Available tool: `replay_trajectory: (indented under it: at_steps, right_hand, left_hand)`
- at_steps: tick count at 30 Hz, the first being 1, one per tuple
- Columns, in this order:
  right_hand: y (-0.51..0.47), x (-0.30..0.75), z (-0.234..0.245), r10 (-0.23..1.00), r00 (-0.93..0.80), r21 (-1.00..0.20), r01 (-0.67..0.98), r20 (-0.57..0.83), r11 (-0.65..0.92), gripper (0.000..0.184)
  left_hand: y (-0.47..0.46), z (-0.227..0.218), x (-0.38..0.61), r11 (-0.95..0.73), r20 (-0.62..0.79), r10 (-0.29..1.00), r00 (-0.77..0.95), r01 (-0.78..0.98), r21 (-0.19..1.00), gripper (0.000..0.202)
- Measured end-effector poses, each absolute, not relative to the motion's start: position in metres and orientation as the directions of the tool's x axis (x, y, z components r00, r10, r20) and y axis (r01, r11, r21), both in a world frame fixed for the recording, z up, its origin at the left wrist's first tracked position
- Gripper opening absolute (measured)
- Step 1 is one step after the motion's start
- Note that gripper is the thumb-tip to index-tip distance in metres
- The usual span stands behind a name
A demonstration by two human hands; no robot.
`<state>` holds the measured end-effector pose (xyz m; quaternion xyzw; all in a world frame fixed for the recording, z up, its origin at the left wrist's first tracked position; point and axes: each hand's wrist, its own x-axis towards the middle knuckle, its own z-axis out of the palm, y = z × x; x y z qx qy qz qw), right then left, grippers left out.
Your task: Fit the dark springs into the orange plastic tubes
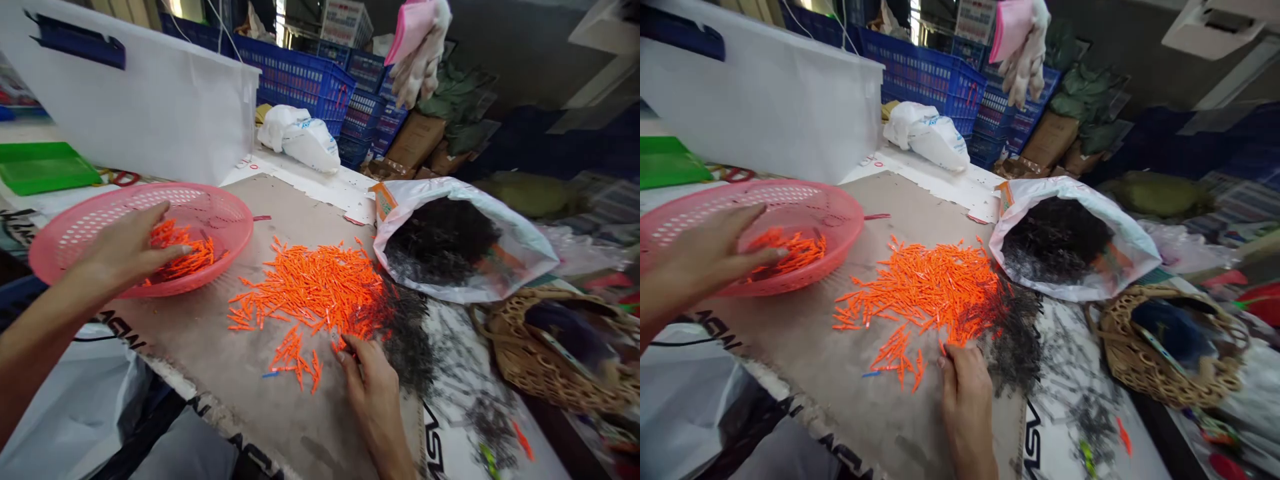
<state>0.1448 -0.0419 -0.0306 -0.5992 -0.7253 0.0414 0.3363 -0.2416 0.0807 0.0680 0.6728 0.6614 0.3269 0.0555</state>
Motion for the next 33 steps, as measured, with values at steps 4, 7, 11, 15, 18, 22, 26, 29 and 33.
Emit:
replay_trajectory:
  at_steps: [4,7,11,15,18,22,26,29,33]
  right_hand:
    - [-0.083,0.142,-0.054,0.927,0.070,-0.565,0.808,0.369,0.164,0.016]
    - [-0.107,0.143,-0.076,0.926,0.081,-0.483,0.868,0.369,0.117,0.015]
    - [-0.122,0.142,-0.088,0.946,0.061,-0.385,0.920,0.320,0.071,0.017]
    - [-0.119,0.130,-0.080,0.948,0.096,-0.405,0.913,0.302,0.036,0.017]
    - [-0.114,0.120,-0.074,0.953,0.133,-0.450,0.893,0.271,0.003,0.020]
    - [-0.116,0.116,-0.070,0.933,0.227,-0.619,0.785,0.280,-0.005,0.018]
    - [-0.125,0.112,-0.064,0.909,0.400,-0.854,0.508,0.117,-0.114,0.015]
    - [-0.128,0.102,-0.061,0.895,0.447,-0.945,0.291,-0.004,-0.149,0.017]
    - [-0.127,0.090,-0.060,0.888,0.456,-0.971,0.179,-0.060,-0.157,0.018]
  left_hand:
    - [0.048,0.039,-0.186,-0.302,0.521,0.853,-0.021,0.795,0.526,0.041]
    - [0.008,0.011,-0.117,-0.507,0.455,0.852,0.258,0.621,0.598,0.018]
    - [-0.024,-0.024,-0.054,-0.646,0.299,0.746,0.595,0.539,0.541,0.026]
    - [-0.026,-0.038,-0.030,-0.567,0.119,0.792,0.598,0.650,0.506,0.023]
    - [-0.024,-0.039,-0.020,-0.504,0.056,0.828,0.558,0.698,0.508,0.019]
    - [-0.026,-0.038,-0.015,-0.468,0.040,0.841,0.539,0.689,0.554,0.023]
    - [-0.027,-0.033,-0.024,-0.327,-0.023,0.877,0.479,0.633,0.702,0.017]
    - [-0.030,-0.026,-0.031,0.206,-0.314,0.856,0.411,0.288,0.935,0.015]
    - [-0.039,-0.020,-0.036,0.596,-0.498,0.739,0.454,-0.095,0.798,0.018]
